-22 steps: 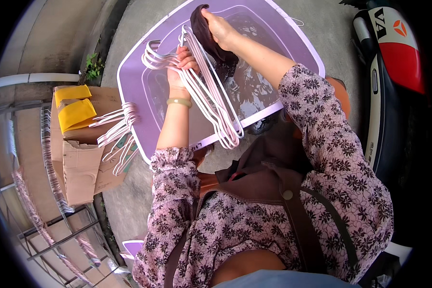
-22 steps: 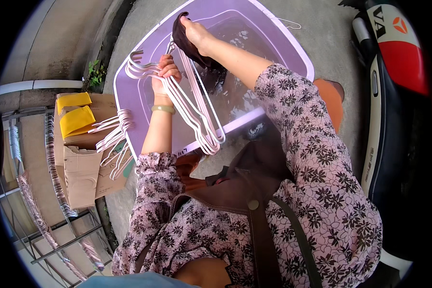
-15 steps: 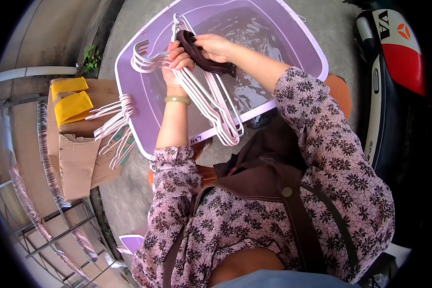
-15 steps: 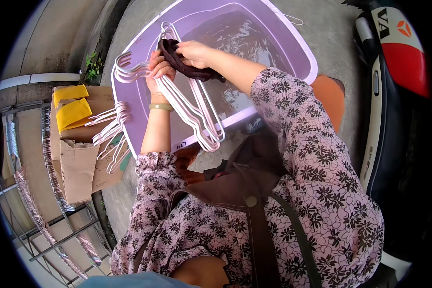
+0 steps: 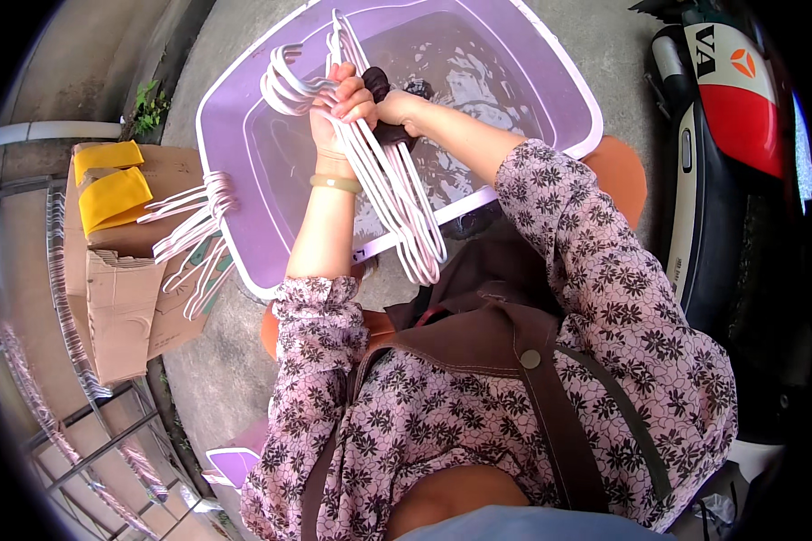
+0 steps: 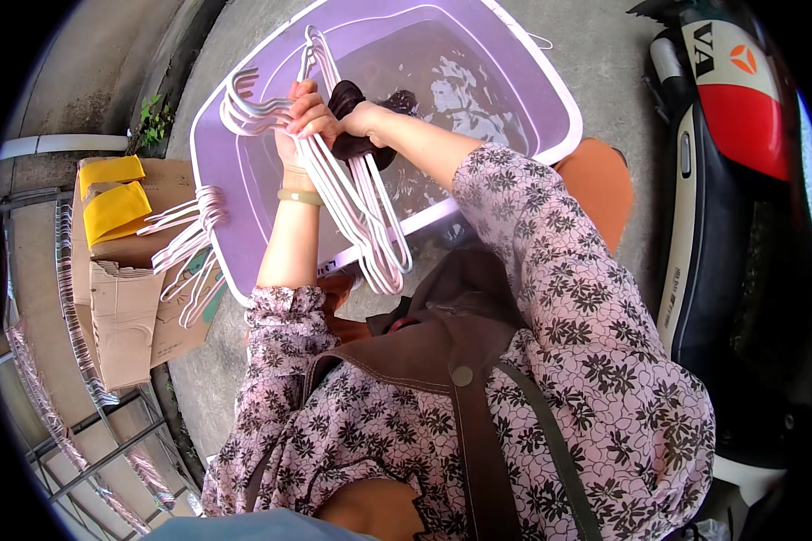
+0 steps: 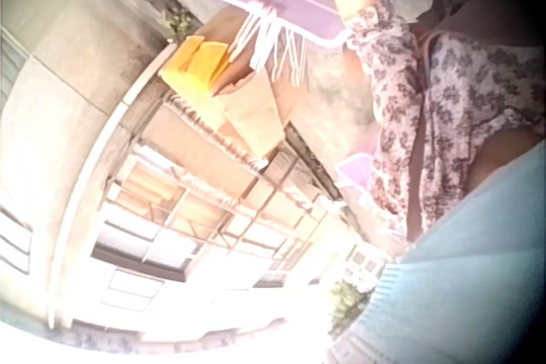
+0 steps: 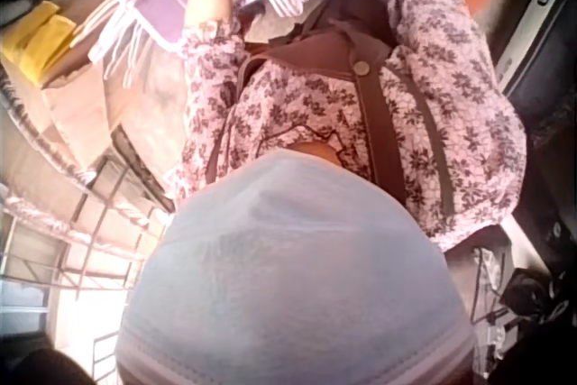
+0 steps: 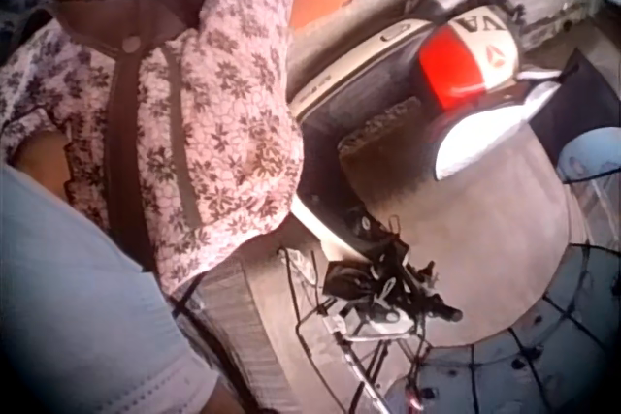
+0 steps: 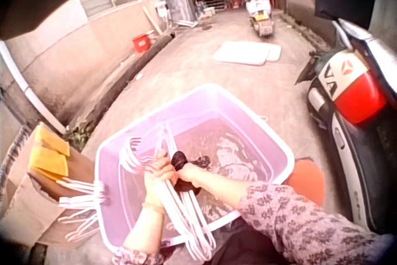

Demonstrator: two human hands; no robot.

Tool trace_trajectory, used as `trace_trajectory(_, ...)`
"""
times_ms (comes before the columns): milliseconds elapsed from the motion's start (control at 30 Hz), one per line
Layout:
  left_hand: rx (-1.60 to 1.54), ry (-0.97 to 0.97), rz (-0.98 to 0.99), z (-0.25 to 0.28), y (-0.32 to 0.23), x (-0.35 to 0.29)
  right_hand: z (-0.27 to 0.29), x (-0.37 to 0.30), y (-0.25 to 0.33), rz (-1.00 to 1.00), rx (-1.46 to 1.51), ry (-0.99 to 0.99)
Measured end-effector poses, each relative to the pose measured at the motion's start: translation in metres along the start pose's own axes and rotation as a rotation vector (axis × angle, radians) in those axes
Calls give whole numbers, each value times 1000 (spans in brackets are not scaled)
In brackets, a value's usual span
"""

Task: The person washes white plastic hangers in a purple basin filled with water, using a brown cloth to wipe the surface of the hangers before placing them in a separate pile.

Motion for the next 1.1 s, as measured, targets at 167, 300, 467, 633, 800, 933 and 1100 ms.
trace_trajectory(167,45,-221,-32,-19,47,-5,29,94,43,-29,133,-175)
trace_trajectory(300,270,-266,29,-27,57,-1,64,126,83,99,159,-270)
trace_trajectory(467,588,-44,98,-43,22,24,23,112,70,106,552,241)
trace_trajectory(633,602,69,-18,-99,-8,25,4,-21,91,156,715,278)
trace_trajectory(800,490,152,-104,-94,-20,35,24,-75,48,96,635,509)
trace_trajectory(933,441,208,-154,-99,-29,29,12,-102,4,-190,731,601)
trace_trajectory(1100,438,264,-195,-108,-36,22,25,-80,32,-14,672,506)
Point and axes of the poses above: each hand's wrist, its own x-axis towards the middle knuckle, its own z-axis out of the back of the hand, y = z × x, the point moved 8 cm from there along x, towards the middle knuckle, and after that the axes turned 12 degrees about -y, right-handed, at the moved point
